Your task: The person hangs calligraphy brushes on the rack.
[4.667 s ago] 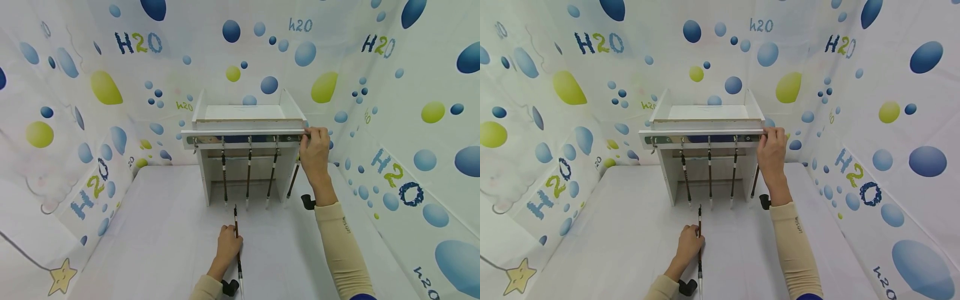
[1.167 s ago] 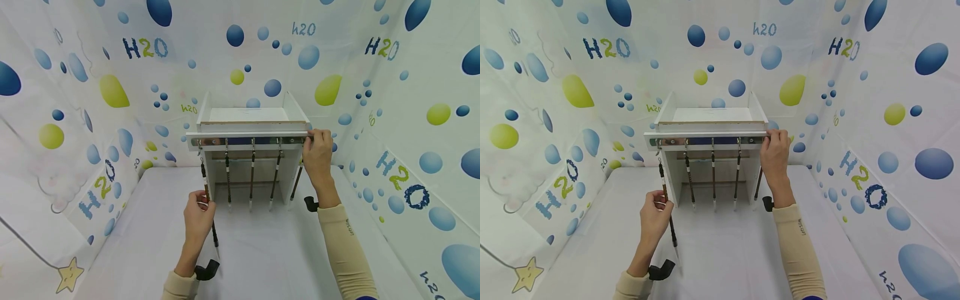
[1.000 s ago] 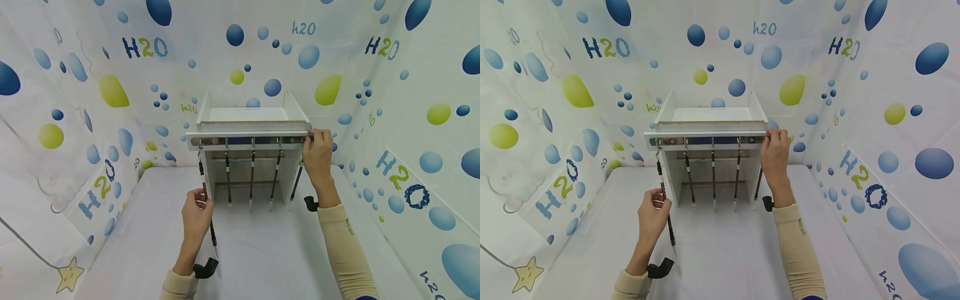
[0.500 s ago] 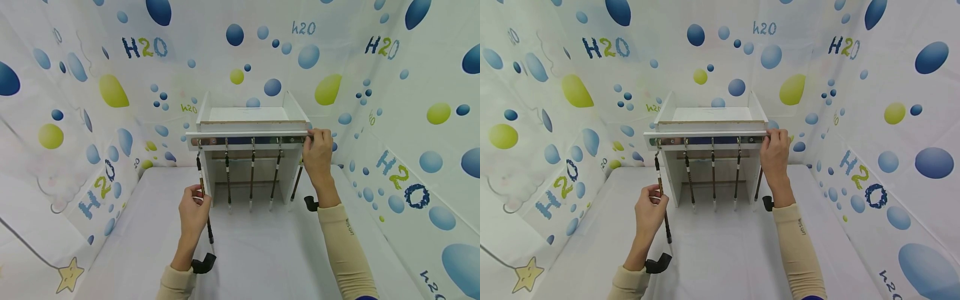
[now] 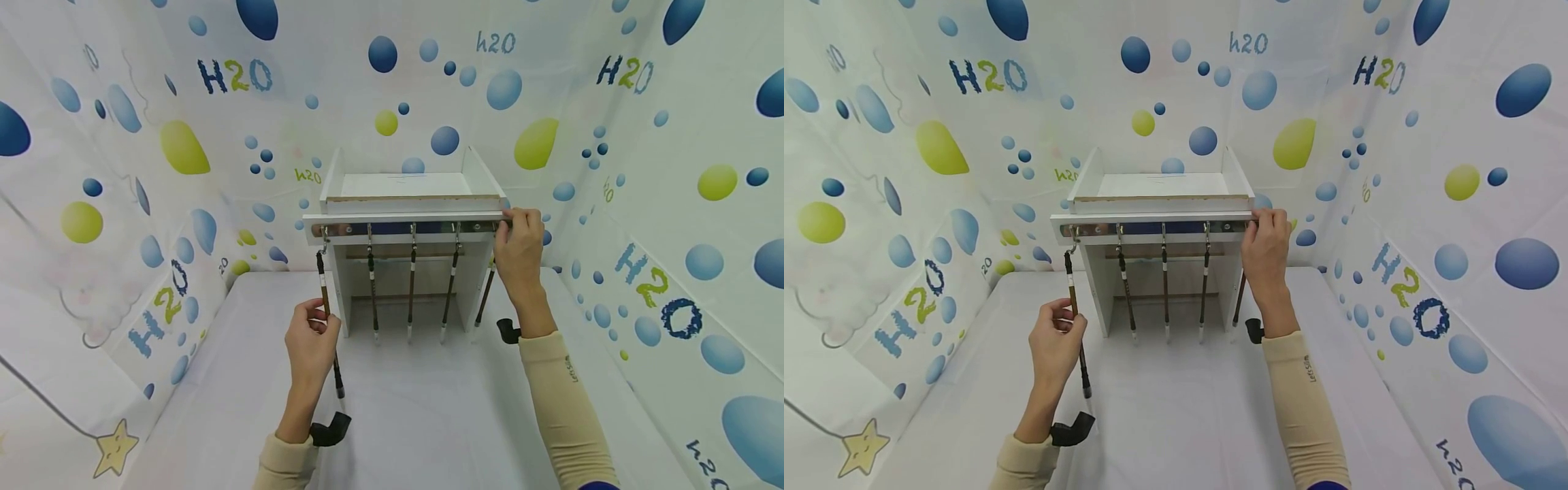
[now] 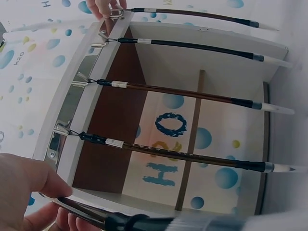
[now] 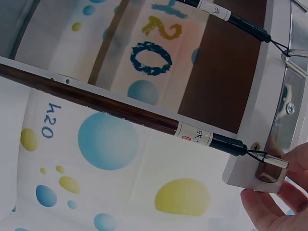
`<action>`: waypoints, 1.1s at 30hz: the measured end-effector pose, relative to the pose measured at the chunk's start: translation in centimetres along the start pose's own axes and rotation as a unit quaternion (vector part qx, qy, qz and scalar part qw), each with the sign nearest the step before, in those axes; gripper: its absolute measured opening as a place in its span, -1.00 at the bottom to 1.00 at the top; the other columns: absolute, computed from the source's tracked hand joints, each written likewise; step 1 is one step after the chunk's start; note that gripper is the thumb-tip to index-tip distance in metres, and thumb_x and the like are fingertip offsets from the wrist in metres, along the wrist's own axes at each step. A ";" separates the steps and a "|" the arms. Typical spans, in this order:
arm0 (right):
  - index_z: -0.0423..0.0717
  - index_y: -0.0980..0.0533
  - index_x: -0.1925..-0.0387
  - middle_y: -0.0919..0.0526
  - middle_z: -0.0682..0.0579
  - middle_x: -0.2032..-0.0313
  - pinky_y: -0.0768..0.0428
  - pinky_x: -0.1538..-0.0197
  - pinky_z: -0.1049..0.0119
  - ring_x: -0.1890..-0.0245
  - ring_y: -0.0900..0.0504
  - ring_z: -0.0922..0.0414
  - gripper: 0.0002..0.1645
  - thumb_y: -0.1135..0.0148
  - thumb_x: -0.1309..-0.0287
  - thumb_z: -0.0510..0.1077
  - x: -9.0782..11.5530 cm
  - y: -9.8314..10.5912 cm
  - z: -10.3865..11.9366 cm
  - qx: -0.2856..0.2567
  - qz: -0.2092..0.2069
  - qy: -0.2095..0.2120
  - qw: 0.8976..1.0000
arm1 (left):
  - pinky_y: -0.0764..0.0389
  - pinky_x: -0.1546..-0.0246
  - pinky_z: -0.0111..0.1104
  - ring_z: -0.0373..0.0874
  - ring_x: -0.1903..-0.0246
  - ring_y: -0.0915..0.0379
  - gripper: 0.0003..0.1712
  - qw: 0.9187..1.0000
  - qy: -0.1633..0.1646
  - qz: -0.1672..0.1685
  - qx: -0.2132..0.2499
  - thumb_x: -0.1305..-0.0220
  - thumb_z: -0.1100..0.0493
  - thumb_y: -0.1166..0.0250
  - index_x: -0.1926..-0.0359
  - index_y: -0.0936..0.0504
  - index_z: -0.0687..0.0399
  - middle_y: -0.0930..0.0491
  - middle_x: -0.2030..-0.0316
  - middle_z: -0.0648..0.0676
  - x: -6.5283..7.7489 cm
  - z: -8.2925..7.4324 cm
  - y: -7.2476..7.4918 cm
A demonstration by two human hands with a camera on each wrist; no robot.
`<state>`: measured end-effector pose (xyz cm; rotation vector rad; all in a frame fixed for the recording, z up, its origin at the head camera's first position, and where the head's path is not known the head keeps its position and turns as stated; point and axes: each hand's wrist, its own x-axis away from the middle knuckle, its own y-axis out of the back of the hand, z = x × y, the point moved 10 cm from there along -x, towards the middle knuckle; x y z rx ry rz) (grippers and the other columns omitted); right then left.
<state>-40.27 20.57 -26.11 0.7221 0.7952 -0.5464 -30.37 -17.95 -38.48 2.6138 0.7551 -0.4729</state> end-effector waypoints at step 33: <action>-0.43 -0.53 -0.01 -0.46 -0.38 0.05 -0.49 0.00 -0.06 0.03 -0.46 -0.29 -0.72 -0.07 -0.36 -0.34 0.0 0.0 -0.1 -0.001 -0.002 0.004 1.000 | -0.48 0.34 -0.43 -0.02 0.34 -0.55 -0.61 0.999 0.012 0.037 -0.037 -0.24 0.33 -0.18 -0.11 -0.53 0.25 -0.63 0.21 0.21 -1.2 3.4 -2.3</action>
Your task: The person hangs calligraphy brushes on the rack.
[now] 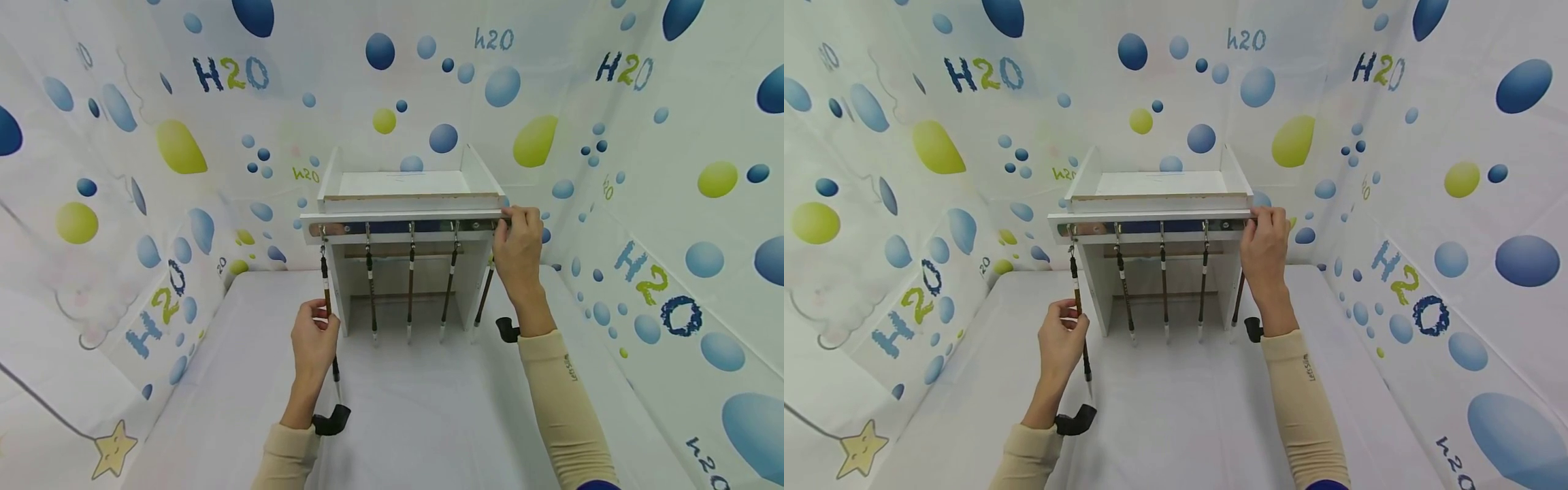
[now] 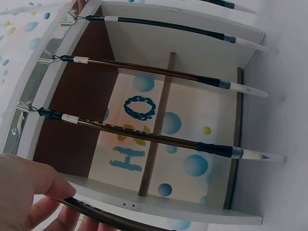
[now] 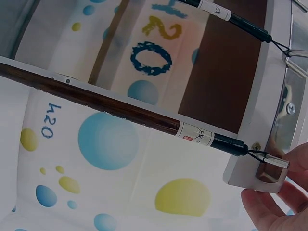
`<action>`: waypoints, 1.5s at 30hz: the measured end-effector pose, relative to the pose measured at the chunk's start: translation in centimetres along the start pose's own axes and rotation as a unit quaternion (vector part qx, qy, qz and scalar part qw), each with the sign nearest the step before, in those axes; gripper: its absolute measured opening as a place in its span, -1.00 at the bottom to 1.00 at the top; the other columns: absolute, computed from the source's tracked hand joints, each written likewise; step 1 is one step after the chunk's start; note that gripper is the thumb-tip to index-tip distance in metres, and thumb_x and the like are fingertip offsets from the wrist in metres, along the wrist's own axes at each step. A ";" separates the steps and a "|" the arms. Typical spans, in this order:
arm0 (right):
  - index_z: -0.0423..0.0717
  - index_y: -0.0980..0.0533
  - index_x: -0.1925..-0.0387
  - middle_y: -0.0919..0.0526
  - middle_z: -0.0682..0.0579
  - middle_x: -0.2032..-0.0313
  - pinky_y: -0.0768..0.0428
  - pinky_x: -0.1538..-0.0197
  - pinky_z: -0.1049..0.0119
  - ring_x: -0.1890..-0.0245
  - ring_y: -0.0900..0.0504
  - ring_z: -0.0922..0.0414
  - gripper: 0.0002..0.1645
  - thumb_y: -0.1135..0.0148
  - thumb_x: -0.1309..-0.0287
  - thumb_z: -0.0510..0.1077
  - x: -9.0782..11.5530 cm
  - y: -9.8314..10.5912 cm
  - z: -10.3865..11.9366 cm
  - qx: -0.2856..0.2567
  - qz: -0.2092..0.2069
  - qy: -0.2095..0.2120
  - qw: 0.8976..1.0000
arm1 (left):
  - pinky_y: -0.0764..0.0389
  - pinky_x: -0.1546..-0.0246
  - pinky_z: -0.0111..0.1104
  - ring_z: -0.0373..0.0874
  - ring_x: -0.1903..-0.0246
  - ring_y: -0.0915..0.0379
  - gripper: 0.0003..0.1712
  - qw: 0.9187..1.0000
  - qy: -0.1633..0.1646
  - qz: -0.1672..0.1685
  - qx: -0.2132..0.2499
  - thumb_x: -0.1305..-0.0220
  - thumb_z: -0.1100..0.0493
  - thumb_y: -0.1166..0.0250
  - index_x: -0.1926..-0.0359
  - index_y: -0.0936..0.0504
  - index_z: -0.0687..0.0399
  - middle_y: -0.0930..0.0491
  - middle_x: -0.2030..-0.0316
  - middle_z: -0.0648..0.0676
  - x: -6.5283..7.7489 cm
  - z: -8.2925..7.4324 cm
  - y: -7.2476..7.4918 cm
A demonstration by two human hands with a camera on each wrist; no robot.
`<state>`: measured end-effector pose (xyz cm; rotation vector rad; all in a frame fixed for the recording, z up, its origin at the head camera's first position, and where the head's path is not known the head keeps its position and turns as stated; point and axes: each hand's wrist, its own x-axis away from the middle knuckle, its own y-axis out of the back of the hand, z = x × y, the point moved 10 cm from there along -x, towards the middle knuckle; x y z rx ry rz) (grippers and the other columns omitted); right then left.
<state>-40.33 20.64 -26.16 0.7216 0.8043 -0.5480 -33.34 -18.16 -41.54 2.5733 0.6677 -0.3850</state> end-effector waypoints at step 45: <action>-0.43 -0.53 -0.03 -0.46 -0.37 0.04 -0.49 -0.01 -0.05 0.02 -0.46 -0.27 -0.71 -0.08 -0.35 -0.36 0.1 0.1 0.2 -0.002 0.000 -0.003 1.000 | -0.64 0.14 -0.06 0.15 0.22 -0.64 -0.71 1.000 -0.023 0.013 -0.005 -0.29 0.33 -0.21 -0.02 -0.53 0.37 -0.65 0.16 0.31 -2.7 1.8 -2.0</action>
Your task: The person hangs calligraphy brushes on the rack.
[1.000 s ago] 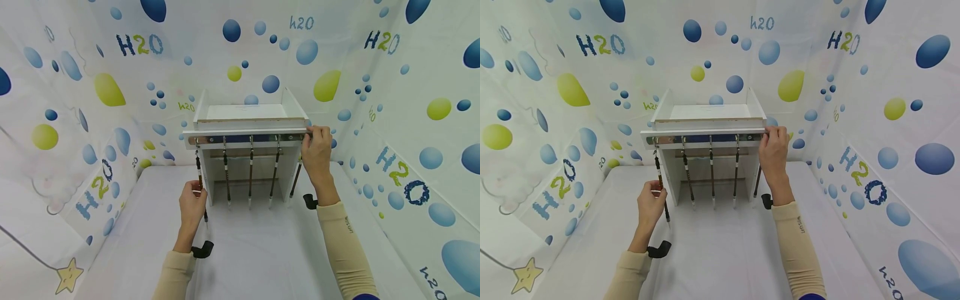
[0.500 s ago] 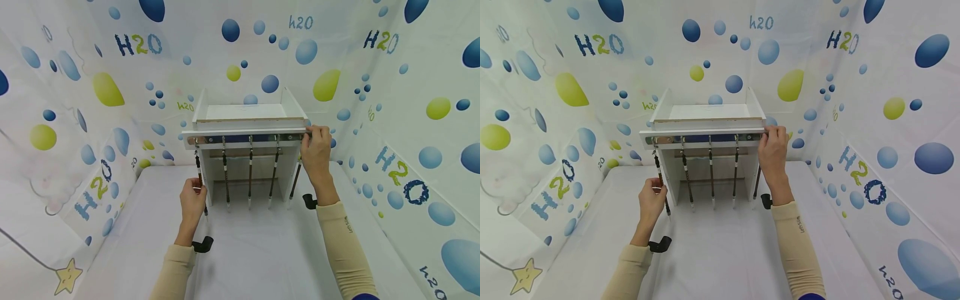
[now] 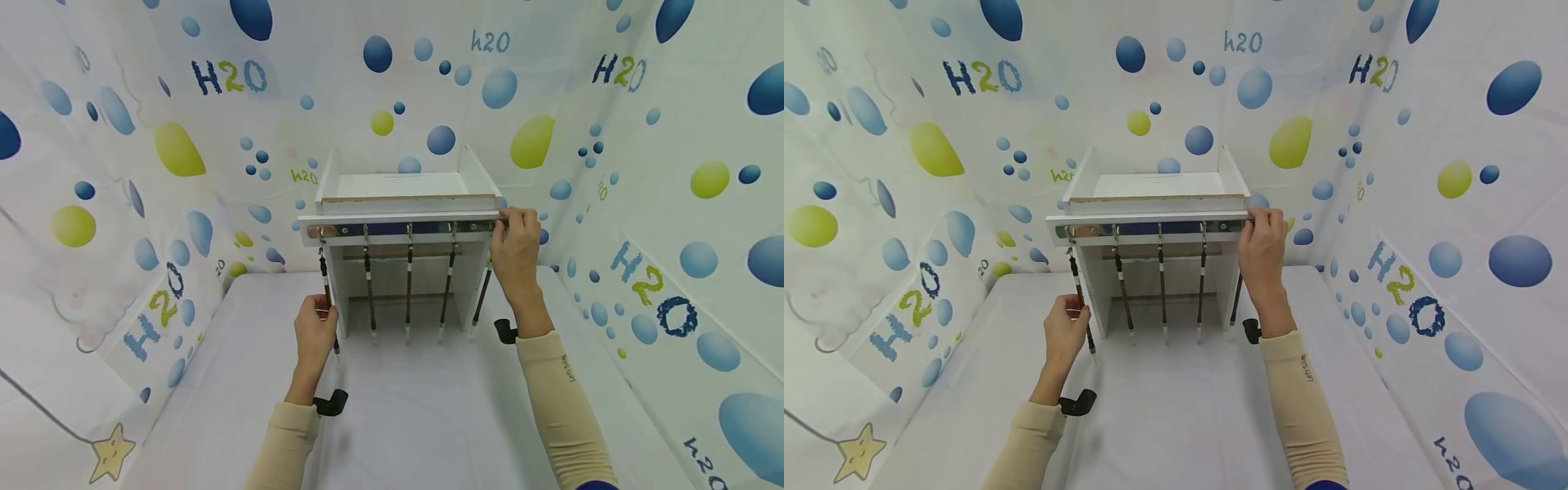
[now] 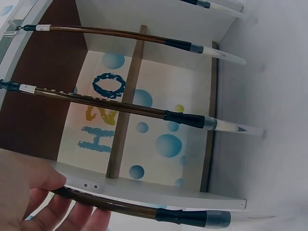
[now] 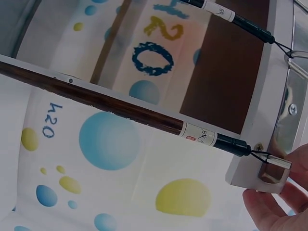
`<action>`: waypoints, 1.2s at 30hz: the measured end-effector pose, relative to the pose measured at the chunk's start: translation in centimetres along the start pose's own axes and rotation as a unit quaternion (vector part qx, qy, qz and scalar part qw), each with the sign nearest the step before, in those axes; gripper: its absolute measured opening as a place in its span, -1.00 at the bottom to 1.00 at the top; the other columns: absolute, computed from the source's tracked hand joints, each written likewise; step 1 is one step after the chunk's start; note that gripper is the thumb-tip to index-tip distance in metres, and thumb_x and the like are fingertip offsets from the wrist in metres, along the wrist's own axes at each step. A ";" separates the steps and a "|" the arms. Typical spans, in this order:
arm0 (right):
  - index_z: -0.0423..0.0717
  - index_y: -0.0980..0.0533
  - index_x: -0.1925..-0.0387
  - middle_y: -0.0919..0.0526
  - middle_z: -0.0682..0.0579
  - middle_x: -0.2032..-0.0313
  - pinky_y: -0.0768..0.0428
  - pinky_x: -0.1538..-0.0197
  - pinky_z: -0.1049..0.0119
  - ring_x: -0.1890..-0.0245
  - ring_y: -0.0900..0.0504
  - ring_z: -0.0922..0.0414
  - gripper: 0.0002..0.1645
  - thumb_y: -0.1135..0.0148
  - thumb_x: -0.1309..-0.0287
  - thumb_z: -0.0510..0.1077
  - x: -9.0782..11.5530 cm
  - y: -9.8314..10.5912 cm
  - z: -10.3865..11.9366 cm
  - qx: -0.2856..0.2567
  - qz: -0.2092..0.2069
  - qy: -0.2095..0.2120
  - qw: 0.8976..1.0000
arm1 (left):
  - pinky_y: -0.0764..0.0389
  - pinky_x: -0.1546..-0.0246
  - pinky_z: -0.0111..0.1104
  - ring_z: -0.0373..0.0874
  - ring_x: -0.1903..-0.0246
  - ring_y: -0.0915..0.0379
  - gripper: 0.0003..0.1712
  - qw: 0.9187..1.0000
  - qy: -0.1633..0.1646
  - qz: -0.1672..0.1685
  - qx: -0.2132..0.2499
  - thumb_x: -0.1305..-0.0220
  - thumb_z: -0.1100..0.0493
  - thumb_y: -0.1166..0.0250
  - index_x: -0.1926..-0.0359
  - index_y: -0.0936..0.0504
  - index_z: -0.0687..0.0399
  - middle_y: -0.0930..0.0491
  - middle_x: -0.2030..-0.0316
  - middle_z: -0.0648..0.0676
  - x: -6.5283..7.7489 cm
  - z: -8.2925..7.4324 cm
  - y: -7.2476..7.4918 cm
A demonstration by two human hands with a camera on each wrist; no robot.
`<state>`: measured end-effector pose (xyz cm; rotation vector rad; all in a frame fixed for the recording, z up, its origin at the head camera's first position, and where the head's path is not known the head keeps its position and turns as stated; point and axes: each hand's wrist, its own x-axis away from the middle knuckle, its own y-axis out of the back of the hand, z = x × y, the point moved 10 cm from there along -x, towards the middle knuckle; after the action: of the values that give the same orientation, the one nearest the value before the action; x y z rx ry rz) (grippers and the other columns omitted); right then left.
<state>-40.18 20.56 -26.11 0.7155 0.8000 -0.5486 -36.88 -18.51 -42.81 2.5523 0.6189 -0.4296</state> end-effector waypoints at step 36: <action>-0.44 -0.43 -0.21 -0.40 -0.38 -0.18 -0.41 -0.14 -0.10 -0.16 -0.35 -0.29 -0.50 -0.21 -0.30 -0.26 3.5 0.9 1.1 0.002 0.025 0.024 0.999 | -0.57 -0.04 0.03 0.23 -0.18 -0.42 -0.37 0.999 -0.016 0.020 -0.046 -0.32 0.13 -0.22 -0.36 -0.37 0.24 -0.39 -0.27 0.30 1.7 -3.9 2.4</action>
<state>-37.03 19.67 -28.07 0.7528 0.8227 -0.4890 -33.52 -17.81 -39.34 2.4606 0.5613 -0.4181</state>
